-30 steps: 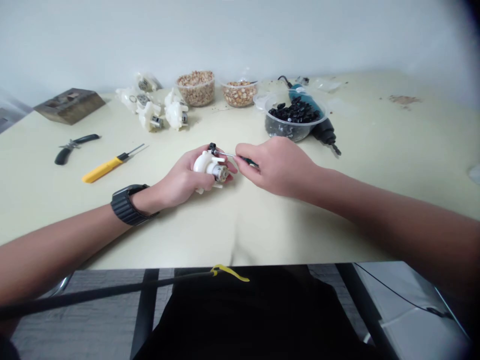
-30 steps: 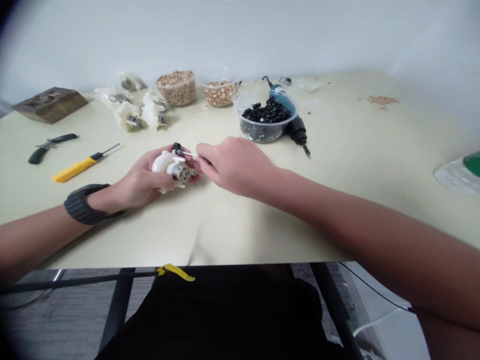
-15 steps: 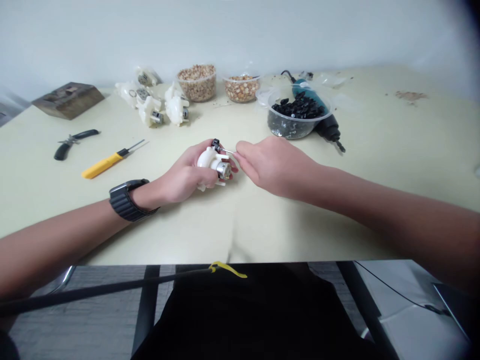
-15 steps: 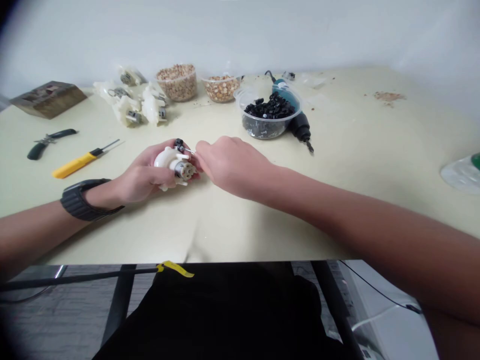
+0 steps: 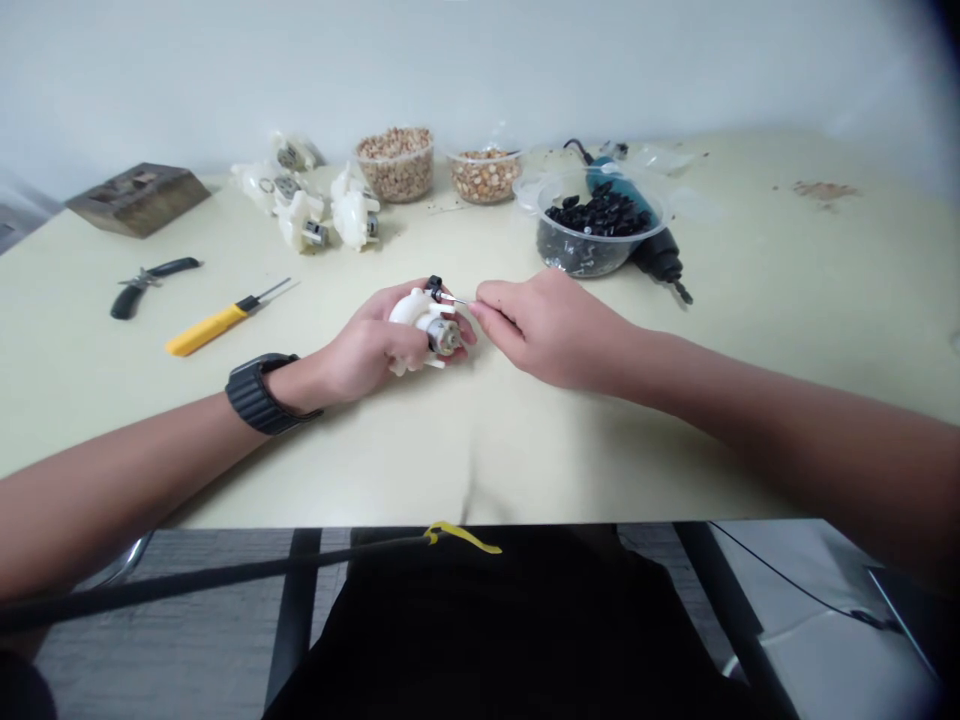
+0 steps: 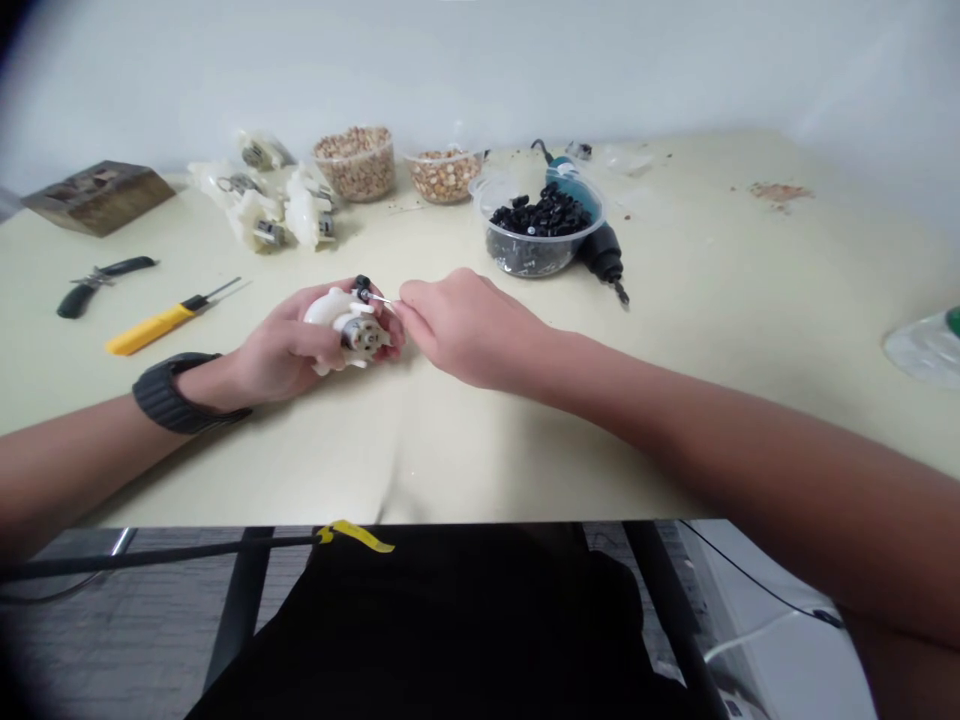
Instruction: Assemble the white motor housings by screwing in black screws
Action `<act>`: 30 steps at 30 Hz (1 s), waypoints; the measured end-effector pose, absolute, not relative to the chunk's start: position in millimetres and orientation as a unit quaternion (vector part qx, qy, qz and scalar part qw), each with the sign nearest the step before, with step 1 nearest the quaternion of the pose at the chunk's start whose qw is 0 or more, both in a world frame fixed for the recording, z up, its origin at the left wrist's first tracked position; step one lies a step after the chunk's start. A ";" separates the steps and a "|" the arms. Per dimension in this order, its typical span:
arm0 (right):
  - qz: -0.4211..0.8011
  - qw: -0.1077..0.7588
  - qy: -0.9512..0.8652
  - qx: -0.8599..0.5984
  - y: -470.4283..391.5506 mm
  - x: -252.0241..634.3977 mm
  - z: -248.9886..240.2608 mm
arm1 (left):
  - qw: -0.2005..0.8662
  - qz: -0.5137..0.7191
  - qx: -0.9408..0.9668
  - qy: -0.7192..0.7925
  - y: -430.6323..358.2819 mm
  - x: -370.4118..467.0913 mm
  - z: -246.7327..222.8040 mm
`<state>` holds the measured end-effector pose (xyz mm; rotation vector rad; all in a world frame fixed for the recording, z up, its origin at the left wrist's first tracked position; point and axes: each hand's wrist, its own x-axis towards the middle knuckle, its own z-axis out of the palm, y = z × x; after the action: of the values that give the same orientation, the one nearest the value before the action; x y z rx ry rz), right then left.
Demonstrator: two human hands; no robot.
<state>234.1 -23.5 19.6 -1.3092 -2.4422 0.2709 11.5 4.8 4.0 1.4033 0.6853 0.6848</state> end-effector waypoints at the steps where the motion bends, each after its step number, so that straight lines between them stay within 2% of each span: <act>1: 0.082 0.180 -0.862 -0.466 -23.5 235.7 19.1 | 0.688 0.301 0.592 0.293 6.1 11.7 3.6; 6: 0.029 0.179 -0.861 -0.476 -27.5 245.7 22.1 | 0.761 0.273 0.525 0.266 11.9 8.6 -0.5; 19: -0.015 0.158 -0.892 -0.424 -32.8 248.0 23.4 | 0.757 0.276 0.528 0.268 18.2 3.5 -6.2; 30: -0.066 0.087 -0.883 -0.457 -31.1 245.1 28.4 | 0.760 0.259 0.523 0.285 17.3 9.9 -0.2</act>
<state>245.1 -31.1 28.4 -1.3618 -2.6295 -0.1973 9.9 17.3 -0.2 1.1390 0.6212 0.5641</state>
